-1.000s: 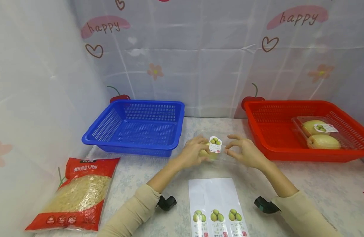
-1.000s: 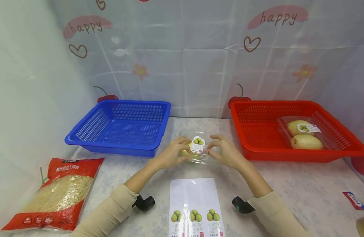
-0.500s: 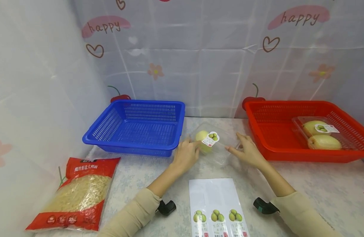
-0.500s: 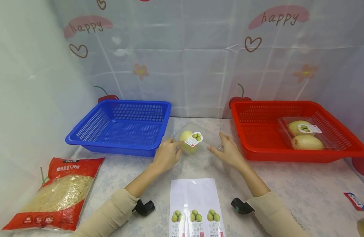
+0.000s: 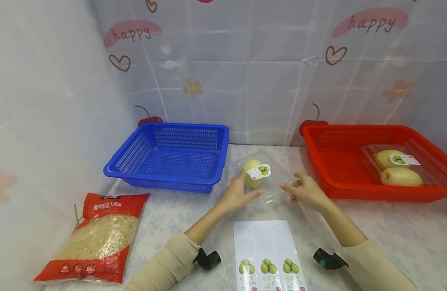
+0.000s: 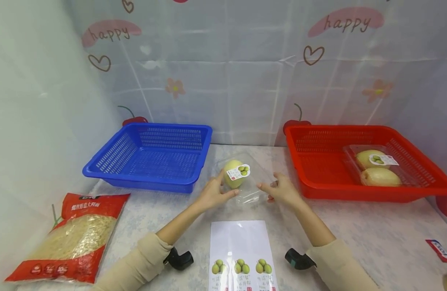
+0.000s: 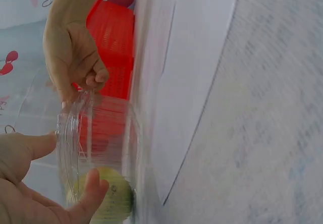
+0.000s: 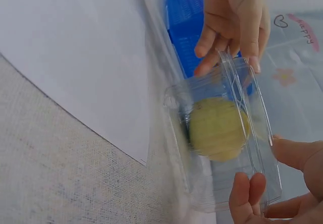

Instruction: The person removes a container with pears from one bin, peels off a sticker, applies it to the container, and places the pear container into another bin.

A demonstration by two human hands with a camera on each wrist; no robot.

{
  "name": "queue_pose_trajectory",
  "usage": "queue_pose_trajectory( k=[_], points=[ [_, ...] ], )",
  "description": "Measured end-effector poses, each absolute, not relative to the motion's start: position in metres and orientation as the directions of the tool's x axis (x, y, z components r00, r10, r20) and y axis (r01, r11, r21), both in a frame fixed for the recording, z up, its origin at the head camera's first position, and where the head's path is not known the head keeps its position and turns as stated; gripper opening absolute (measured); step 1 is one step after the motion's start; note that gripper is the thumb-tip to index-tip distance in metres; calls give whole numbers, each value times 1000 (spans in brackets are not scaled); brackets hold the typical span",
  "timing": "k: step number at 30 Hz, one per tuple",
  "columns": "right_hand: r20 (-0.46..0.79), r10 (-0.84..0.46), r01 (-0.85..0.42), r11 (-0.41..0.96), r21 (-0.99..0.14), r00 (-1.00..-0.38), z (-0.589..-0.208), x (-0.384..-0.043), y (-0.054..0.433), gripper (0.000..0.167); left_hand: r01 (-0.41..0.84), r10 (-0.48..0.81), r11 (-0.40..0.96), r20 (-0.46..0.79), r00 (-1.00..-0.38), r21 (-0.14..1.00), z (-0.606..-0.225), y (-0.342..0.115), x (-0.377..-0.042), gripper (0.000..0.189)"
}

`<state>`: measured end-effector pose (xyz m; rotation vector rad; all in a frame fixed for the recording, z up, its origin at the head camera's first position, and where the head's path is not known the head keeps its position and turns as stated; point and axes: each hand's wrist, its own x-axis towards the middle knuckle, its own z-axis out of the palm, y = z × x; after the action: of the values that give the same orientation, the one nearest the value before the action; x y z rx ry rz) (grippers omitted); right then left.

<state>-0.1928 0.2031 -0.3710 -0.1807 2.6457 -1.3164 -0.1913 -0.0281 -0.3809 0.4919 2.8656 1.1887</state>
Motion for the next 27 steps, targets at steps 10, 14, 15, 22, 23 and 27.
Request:
queue_pose_trajectory(
  k=[10, 14, 15, 22, 23, 27],
  points=[
    [202, -140, -244, 644, -725, -969, -355, -174, 198, 74, 366, 283, 415, 264, -922, 833, -369, -25, -188, 89],
    [347, -97, -316, 682, -659, -933, -348, -167, 197, 66, 429, 286, 338, 343, -895, 838, -361, -22, -189, 83],
    [391, -87, -339, 688, -641, -916, -347, -166, 197, 64, 439, 279, 336, 357, -892, 834, -358, -21, -189, 82],
    [585, -7, -423, 698, -578, -811, -330, -160, 205, 66, 497, 228, 187, 455, -861, 847, -342, -7, -191, 83],
    [587, 6, -423, 687, -590, -809, -327, -160, 207, 67, 506, 232, 161, 466, -854, 847, -339, -4, -192, 85],
    [582, 57, -415, 644, -642, -811, -316, -158, 217, 68, 505, 303, 97, 458, -836, 858, -325, 5, -193, 94]
  ],
)
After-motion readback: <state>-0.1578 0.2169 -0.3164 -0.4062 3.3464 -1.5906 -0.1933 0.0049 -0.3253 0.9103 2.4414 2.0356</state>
